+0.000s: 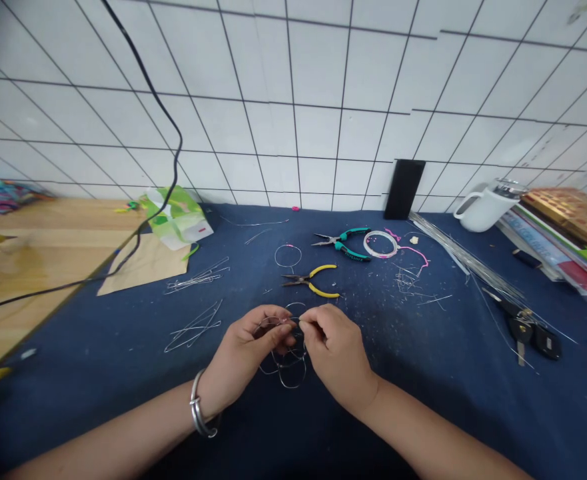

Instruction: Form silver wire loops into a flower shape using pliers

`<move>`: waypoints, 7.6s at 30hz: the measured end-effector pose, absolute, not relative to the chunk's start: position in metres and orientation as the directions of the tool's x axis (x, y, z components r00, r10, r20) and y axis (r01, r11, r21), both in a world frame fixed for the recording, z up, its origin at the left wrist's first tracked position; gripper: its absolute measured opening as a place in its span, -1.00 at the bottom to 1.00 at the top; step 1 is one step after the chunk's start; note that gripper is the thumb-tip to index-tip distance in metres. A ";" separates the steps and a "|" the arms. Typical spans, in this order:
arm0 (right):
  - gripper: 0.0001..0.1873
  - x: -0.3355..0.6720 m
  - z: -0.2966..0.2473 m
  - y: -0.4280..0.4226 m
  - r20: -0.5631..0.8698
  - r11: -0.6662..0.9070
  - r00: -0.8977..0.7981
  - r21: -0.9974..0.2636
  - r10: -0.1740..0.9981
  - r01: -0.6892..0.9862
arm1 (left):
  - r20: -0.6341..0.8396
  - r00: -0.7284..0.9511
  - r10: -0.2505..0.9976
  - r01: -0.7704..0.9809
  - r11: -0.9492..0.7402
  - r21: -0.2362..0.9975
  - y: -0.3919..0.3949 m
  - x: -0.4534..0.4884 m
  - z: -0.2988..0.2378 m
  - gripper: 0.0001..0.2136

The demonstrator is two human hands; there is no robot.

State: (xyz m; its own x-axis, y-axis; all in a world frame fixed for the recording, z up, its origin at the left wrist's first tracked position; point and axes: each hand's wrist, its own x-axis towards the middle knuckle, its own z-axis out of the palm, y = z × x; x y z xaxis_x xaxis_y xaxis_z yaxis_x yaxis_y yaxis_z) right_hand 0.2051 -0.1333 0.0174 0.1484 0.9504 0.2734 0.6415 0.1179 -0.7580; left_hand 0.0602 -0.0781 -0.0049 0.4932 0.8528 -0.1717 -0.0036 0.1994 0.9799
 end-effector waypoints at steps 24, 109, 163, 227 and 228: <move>-0.87 0.197 0.020 -0.137 0.285 0.136 0.145 -0.769 0.947 0.625 | -0.140 0.445 0.884 -0.104 0.206 0.973 -0.079 0.058 -0.004 -0.90; -0.83 0.259 -0.014 -0.037 0.173 0.184 -0.197 0.090 0.965 0.979 | -0.261 0.554 0.790 -0.131 0.392 0.910 -0.048 0.043 -0.005 -0.85; -0.78 0.255 0.003 -0.115 0.092 0.299 -0.284 -0.294 0.954 0.908 | -0.129 0.428 0.894 0.266 0.012 0.964 -0.045 0.048 -0.016 -0.93; -0.81 0.252 0.003 -0.116 0.171 0.325 -0.289 -0.253 0.942 0.911 | -0.102 0.443 0.891 0.256 -0.017 0.967 -0.041 0.046 -0.010 -0.96; -0.81 0.252 0.003 -0.116 0.171 0.323 -0.286 -0.251 0.943 0.913 | -0.094 0.438 0.894 0.264 -0.029 0.964 -0.041 0.046 -0.011 -0.95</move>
